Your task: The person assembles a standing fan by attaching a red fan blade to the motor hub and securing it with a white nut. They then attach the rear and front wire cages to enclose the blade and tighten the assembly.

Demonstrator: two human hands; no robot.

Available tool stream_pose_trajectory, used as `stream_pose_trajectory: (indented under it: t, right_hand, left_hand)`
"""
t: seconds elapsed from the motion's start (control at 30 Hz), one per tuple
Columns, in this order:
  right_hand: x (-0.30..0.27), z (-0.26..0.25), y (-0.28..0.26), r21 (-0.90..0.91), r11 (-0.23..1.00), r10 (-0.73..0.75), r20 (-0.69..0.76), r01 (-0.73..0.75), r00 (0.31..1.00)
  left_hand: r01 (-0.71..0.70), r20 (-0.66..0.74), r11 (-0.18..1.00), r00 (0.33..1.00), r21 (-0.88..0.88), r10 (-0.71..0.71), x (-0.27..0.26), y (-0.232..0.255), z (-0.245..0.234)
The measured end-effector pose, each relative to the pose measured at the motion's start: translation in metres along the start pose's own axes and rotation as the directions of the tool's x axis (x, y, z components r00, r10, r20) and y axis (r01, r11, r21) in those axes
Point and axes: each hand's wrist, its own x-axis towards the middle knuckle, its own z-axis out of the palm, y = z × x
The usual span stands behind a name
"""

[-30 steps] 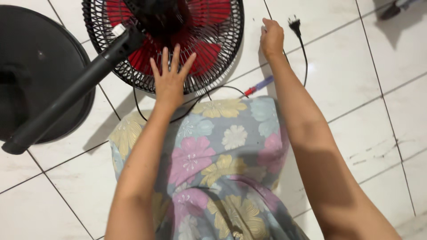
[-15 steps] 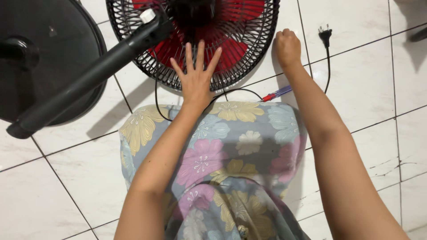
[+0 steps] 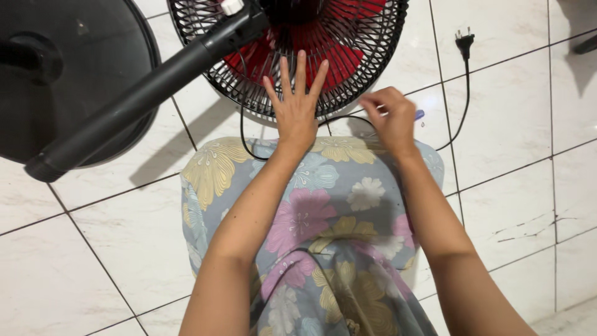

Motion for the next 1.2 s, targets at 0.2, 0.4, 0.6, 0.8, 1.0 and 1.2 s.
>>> stream_pose_trajectory:
  t: [0.2, 0.4, 0.6, 0.8, 1.0, 1.2]
  right_hand:
    - [-0.001, 0.019, -0.016, -0.275, 0.902, -0.326, 0.068, 0.332, 0.943]
    - [-0.011, 0.03, -0.005, -0.302, 0.883, -0.363, 0.048, 0.36, 0.93]
    - [-0.02, 0.042, 0.001, -0.247, 0.916, -0.339, -0.061, 0.315, 0.939]
    - [-0.025, 0.051, 0.006, -0.236, 0.932, -0.307, -0.106, 0.276, 0.946]
    - [-0.021, 0.051, 0.017, -0.235, 0.902, -0.391, -0.09, 0.362, 0.916]
    - [-0.018, 0.043, 0.013, -0.264, 0.872, -0.433, -0.026, 0.412, 0.901]
  left_hand:
    - [0.002, 0.022, 1.0, 1.0, 0.023, -0.003, 0.0, 0.0, 0.003]
    - [0.014, 0.054, 1.0, 0.998, 0.016, -0.015, 0.0, 0.0, 0.002]
    - [0.018, 0.019, 0.999, 1.0, 0.033, -0.019, -0.002, 0.002, 0.001]
    - [-0.044, -0.053, 0.918, 0.998, -0.394, 0.025, -0.043, 0.038, 0.036]
    - [0.46, 0.631, -0.462, 0.697, -0.758, -0.341, -0.058, 0.063, 0.136]
    - [0.256, 0.683, -0.837, 0.709, -0.483, -0.177, -0.045, 0.033, 0.174]
